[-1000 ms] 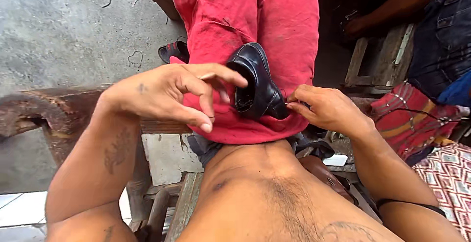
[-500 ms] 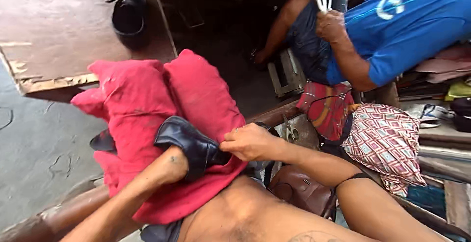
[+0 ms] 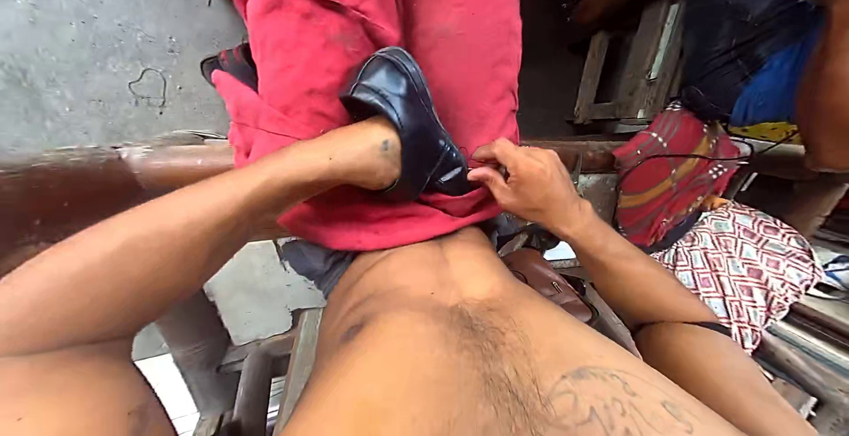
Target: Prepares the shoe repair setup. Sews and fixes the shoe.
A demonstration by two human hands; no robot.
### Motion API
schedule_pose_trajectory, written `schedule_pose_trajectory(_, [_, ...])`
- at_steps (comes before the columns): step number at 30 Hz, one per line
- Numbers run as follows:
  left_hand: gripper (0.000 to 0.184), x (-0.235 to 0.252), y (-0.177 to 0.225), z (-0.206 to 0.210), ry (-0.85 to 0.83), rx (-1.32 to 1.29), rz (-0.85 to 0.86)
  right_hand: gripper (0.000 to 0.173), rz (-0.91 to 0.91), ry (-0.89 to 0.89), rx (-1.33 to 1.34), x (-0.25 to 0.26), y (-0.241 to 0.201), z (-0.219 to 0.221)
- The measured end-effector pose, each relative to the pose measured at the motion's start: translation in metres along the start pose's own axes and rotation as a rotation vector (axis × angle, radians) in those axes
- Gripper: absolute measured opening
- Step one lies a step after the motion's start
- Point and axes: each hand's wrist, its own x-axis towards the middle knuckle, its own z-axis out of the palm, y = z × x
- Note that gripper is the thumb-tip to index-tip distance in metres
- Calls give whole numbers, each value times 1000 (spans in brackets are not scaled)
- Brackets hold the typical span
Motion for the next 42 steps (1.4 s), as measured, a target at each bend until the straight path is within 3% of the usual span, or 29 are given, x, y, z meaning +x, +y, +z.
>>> schedule_pose_trajectory(4, [2, 2, -12, 14, 240, -307, 54, 51, 115, 64, -143, 3, 15, -10])
schedule_pose_trajectory(6, [17, 2, -16, 22, 316, -404, 51, 58, 185, 70, -203, -1, 20, -16])
schedule_pose_trajectory(9, [23, -2, -21, 28, 378, -332, 127, 65, 276, 112, -244, -10, 38, -27])
schedule_pose_trajectory(11, [22, -3, -22, 27, 376, -298, 160, 66, 215, 109, -217, -18, 37, -27])
schedule_pose_trajectory(14, [21, -5, -20, 21, 356, -138, 192, 82, 42, -31, 9, -20, 32, -30])
schedule_pose_trajectory(17, [23, -12, -22, 25, 349, 27, 167, 93, 84, -106, 75, -17, 54, -40])
schedule_pose_trajectory(19, [22, -12, -22, 26, 348, 50, 150, 82, 157, -7, 45, -19, 75, -51])
schedule_pose_trajectory(22, [17, -11, -20, 26, 329, 38, 111, 28, 64, 282, 223, -21, 72, -50])
schedule_pose_trajectory(23, [17, -10, -19, 26, 330, 37, 106, 21, 24, 291, 270, -19, 57, -46])
schedule_pose_trajectory(26, [17, -9, -18, 26, 337, 41, 103, 14, -83, 179, 204, -10, 23, -28])
schedule_pose_trajectory(30, [15, -10, -18, 27, 324, 56, 83, 12, -80, 94, 221, 3, 21, -7])
schedule_pose_trajectory(32, [14, -11, -16, 25, 291, 64, 69, 11, -24, 70, 525, 1, 15, -14])
schedule_pose_trajectory(34, [13, -11, -15, 24, 273, 80, 74, 10, 19, 29, 1007, -4, 9, -19])
schedule_pose_trajectory(36, [10, -10, -16, 26, 289, 97, 123, 10, 50, -122, 1354, -11, 5, -21])
schedule_pose_trajectory(38, [12, -9, -19, 30, 308, 102, 148, 10, 118, -225, 1307, -18, 13, -27])
schedule_pose_trajectory(40, [15, -10, -19, 32, 307, 83, 138, 8, 253, -171, 1156, -27, 28, -37])
schedule_pose_trajectory(42, [14, -8, -18, 32, 295, 85, 122, 18, 266, -235, 1030, -32, 33, -39])
